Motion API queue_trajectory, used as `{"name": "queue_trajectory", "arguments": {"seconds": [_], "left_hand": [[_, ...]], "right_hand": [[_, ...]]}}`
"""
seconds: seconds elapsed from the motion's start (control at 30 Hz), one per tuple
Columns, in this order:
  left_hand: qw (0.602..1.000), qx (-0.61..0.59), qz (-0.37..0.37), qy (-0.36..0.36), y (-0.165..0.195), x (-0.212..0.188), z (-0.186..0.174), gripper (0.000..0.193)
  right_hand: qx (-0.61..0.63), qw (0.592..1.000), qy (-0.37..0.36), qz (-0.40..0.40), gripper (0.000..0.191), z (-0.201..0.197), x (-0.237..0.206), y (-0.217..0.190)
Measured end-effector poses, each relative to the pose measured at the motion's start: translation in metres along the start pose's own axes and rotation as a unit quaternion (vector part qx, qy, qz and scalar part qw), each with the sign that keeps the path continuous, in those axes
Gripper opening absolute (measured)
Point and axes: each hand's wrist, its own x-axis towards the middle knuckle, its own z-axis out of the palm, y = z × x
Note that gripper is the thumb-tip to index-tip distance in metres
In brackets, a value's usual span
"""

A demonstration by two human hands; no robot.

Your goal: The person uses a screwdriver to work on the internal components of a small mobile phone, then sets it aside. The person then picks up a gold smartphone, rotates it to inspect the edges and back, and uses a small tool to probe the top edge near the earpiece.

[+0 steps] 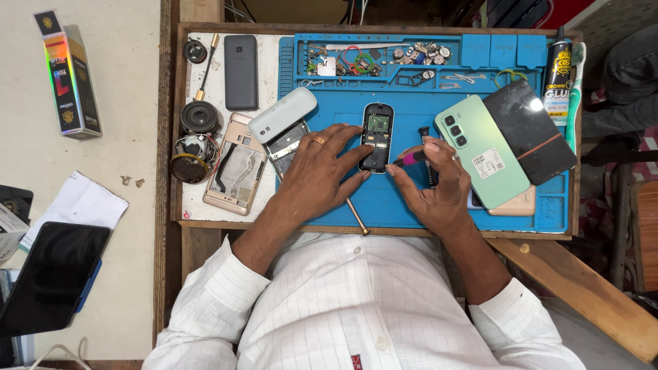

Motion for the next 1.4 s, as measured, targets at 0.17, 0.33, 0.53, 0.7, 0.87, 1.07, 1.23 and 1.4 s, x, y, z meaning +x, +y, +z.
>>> {"name": "queue_trajectory", "arguments": {"seconds": [0.17,0.33,0.53,0.7,0.87,1.07,1.23,1.4], "left_hand": [[1.000,-0.004,0.001,-0.002,0.000,0.000,0.000,0.041],[1.000,-0.001,0.005,0.006,0.000,-0.001,0.001,0.040],[1.000,-0.003,0.008,0.004,-0.002,-0.003,0.001,0.041],[1.000,-0.004,0.005,0.004,-0.001,-0.003,0.001,0.040],[1.000,-0.006,0.008,0.009,-0.001,-0.002,0.003,0.041],[1.000,-0.027,0.001,0.011,-0.001,-0.001,0.000,0.040],[0.999,-0.041,-0.009,0.031,0.001,0.000,-0.002,0.039],[0.999,-0.040,-0.018,0.030,0.001,0.001,0.000,0.039]], "right_hand": [[0.104,0.990,-0.053,0.075,0.077,-0.003,-0.001,-0.002],[0.054,0.998,-0.027,0.023,0.080,0.001,-0.004,0.002],[0.057,0.995,-0.028,0.073,0.078,-0.001,-0.007,0.000],[0.047,0.999,-0.025,0.011,0.082,0.001,-0.006,0.001],[0.057,0.994,0.030,0.094,0.073,-0.002,-0.015,0.000],[0.017,0.974,-0.034,0.222,0.083,-0.014,-0.009,0.004],[-0.125,0.982,-0.070,0.119,0.067,-0.021,0.004,-0.001],[-0.219,0.955,-0.129,0.153,0.020,-0.055,0.016,0.002]]}}
